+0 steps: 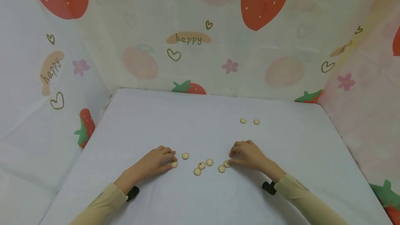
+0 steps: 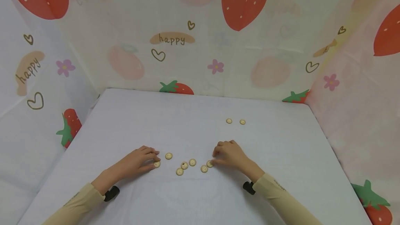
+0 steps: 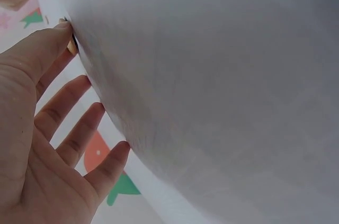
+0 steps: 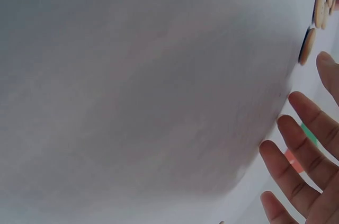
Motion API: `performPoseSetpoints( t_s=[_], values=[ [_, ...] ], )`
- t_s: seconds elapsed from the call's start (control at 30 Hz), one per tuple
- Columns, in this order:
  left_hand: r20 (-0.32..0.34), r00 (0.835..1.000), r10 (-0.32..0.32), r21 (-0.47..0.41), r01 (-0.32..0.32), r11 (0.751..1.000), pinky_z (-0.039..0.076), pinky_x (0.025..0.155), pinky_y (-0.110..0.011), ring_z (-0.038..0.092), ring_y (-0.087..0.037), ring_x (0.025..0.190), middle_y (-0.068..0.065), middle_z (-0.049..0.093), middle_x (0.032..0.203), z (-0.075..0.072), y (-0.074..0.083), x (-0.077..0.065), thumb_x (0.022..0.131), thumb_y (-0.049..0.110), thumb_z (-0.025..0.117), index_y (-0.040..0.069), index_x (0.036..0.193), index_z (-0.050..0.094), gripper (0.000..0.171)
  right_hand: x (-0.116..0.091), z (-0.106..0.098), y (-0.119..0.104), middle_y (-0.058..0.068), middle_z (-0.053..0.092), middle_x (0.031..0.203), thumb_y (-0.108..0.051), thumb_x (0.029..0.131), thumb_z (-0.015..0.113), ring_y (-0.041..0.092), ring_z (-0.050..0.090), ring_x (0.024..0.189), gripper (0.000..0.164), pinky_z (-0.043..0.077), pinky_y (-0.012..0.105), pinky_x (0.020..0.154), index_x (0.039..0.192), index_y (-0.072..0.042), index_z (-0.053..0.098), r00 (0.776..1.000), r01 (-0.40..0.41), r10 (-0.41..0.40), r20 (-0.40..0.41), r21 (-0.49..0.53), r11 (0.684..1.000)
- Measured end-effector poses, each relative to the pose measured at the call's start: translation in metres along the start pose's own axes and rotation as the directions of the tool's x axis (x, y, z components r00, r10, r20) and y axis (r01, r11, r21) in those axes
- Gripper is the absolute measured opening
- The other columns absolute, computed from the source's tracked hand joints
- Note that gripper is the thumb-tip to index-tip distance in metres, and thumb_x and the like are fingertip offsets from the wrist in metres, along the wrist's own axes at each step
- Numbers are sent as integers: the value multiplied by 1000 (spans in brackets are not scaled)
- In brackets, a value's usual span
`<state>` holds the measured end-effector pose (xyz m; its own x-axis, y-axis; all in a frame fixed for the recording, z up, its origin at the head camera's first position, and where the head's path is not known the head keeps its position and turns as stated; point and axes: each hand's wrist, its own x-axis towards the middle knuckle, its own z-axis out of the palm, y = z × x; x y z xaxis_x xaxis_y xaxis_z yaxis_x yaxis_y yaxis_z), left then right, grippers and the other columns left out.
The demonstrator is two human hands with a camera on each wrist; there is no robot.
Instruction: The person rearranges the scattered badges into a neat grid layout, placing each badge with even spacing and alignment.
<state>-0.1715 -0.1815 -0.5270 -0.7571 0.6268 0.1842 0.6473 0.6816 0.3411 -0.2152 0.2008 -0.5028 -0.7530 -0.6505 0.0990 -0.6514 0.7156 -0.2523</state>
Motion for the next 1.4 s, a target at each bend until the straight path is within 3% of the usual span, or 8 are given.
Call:
performPoseSetpoints(
  t_s=[0.83,1.4],
  values=[
    [37,999,-34,-5,34,999,44,93,-43,49,-19,116,2,57,123,-3,2,-1,88,31,63,24,109,64,22,-2,2,-6,-13,60,93,-47,74,73,9,56,93,27,41,44,90,90,-26,68,997,60,-60,44,-5,998],
    [35,999,-29,-1,29,1000,44,92,-43,49,-20,116,0,57,123,-3,2,-1,87,30,64,23,109,64,23,0,5,-8,-12,59,93,-35,79,72,9,55,94,16,41,43,89,90,-25,67,994,97,-97,41,11,995]
  ],
)
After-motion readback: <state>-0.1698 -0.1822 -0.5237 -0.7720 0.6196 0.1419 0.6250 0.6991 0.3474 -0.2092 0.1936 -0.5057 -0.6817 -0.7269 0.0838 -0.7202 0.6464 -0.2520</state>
